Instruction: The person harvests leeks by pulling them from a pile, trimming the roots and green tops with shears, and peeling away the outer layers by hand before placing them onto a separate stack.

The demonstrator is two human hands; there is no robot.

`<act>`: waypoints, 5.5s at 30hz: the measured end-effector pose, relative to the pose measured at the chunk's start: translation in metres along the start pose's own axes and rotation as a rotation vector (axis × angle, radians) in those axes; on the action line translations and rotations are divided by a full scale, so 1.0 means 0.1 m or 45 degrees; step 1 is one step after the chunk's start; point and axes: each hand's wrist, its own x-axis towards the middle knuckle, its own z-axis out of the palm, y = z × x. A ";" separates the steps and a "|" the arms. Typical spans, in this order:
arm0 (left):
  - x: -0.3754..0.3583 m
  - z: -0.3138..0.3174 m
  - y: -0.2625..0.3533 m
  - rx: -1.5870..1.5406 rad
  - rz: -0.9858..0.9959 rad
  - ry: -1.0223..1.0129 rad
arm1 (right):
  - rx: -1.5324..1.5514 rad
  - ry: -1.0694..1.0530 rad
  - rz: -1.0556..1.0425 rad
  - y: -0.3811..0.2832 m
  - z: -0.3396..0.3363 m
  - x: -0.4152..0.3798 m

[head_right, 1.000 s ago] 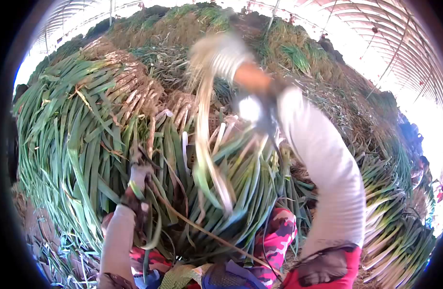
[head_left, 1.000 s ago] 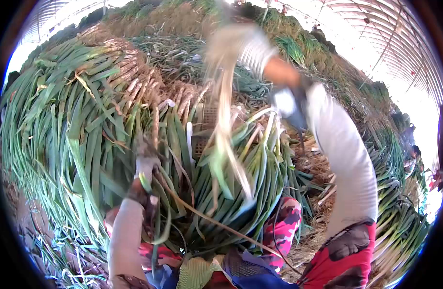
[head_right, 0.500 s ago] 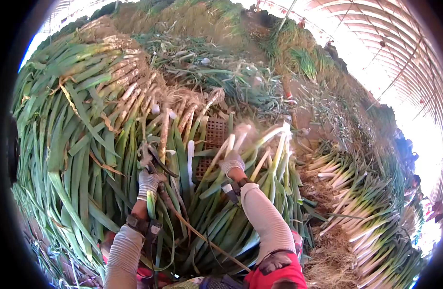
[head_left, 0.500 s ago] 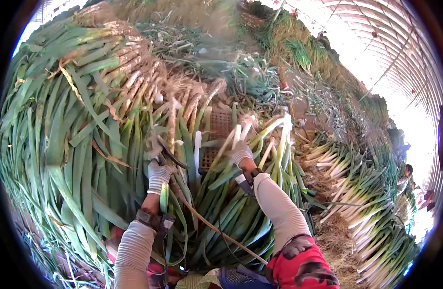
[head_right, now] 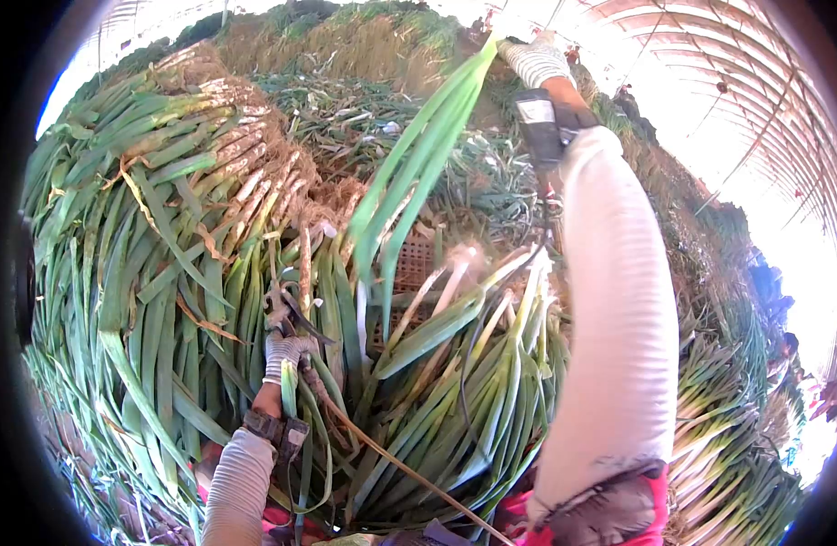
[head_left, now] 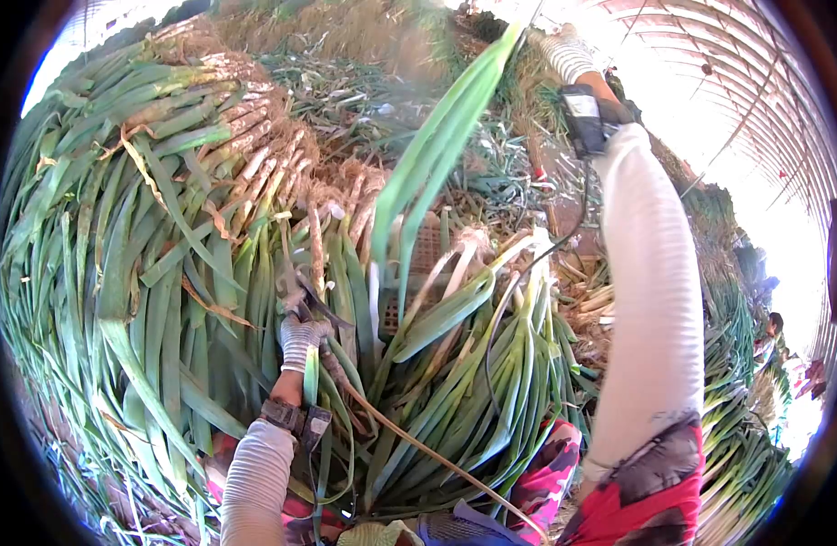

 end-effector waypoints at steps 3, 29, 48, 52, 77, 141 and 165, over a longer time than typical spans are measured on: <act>-0.01 0.02 0.04 0.096 0.038 -0.058 | -0.428 -0.205 -0.183 -0.57 -0.02 -1.18; -2.51 1.29 0.79 0.757 0.646 -1.116 | 1.110 -0.126 0.142 0.01 0.60 -5.33; -0.21 1.07 -1.36 0.474 0.236 -0.343 | 0.311 -0.713 0.115 0.33 1.06 -5.17; -0.30 0.96 -0.70 -0.010 0.144 -0.502 | 0.107 -0.632 0.606 0.26 0.73 -4.95; -1.00 0.63 -0.63 -0.037 -0.104 -0.459 | -0.333 -1.193 0.364 -0.41 1.42 -4.94; -0.48 0.76 -1.26 -0.067 -0.550 -0.219 | -0.219 -1.089 0.394 -0.12 1.85 -4.54; -0.79 0.68 -0.80 -0.825 -0.629 -0.372 | -0.264 -0.910 0.364 0.11 2.40 -3.43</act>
